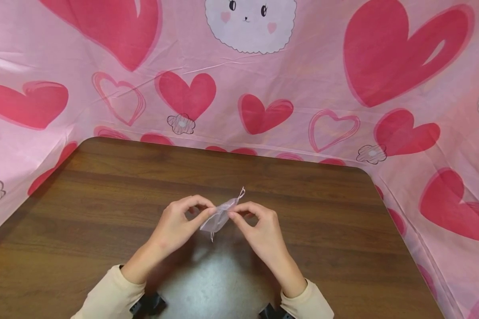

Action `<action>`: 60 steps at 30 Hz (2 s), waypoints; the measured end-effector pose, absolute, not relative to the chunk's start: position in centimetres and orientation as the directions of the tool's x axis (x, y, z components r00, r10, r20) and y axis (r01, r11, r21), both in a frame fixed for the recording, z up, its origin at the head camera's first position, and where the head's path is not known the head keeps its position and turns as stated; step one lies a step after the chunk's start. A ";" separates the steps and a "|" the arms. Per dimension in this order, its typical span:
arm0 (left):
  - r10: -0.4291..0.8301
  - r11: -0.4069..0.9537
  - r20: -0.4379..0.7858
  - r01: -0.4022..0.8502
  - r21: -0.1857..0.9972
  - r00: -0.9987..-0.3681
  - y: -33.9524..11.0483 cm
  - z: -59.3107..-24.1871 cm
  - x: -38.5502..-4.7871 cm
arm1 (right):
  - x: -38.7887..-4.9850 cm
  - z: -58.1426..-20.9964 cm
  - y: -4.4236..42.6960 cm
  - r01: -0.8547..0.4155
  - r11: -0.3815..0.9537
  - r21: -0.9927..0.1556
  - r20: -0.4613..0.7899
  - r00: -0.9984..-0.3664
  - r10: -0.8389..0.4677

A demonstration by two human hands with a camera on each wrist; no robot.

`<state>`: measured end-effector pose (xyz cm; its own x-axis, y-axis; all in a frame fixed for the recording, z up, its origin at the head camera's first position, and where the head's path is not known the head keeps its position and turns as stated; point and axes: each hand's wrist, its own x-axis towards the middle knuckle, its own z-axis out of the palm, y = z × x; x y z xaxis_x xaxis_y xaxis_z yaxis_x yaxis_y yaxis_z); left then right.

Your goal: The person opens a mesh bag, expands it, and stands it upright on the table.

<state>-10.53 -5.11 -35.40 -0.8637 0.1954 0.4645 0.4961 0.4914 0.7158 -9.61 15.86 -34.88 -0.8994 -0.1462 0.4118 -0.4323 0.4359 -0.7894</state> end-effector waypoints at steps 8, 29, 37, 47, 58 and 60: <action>0.257 0.522 0.412 0.485 0.702 -0.874 -5.4 -35.1 -10.6 | -9.4 -34.5 16.0 -0.430 0.450 -0.783 0.405 -0.901 -0.155; 0.211 0.586 0.367 0.418 0.695 -0.906 -5.2 -35.2 -10.4 | -9.3 -34.3 15.9 -0.400 0.427 -0.811 0.376 -0.915 -0.145; 0.183 0.563 0.384 0.417 0.714 -0.905 -5.1 -35.3 -10.4 | -9.4 -34.4 15.9 -0.398 0.419 -0.816 0.373 -0.916 -0.145; 0.200 0.531 0.406 0.447 0.720 -0.892 -4.9 -35.3 -10.2 | -9.2 -34.6 15.7 -0.406 0.391 -0.826 0.377 -0.914 -0.153; 0.247 0.495 0.405 0.474 0.728 -0.880 -4.9 -35.2 -10.3 | -9.1 -34.5 15.5 -0.421 0.400 -0.814 0.415 -0.903 -0.106; 0.249 0.493 0.408 0.477 0.728 -0.879 -5.0 -35.2 -10.2 | -9.1 -34.5 15.5 -0.429 0.400 -0.810 0.424 -0.899 -0.107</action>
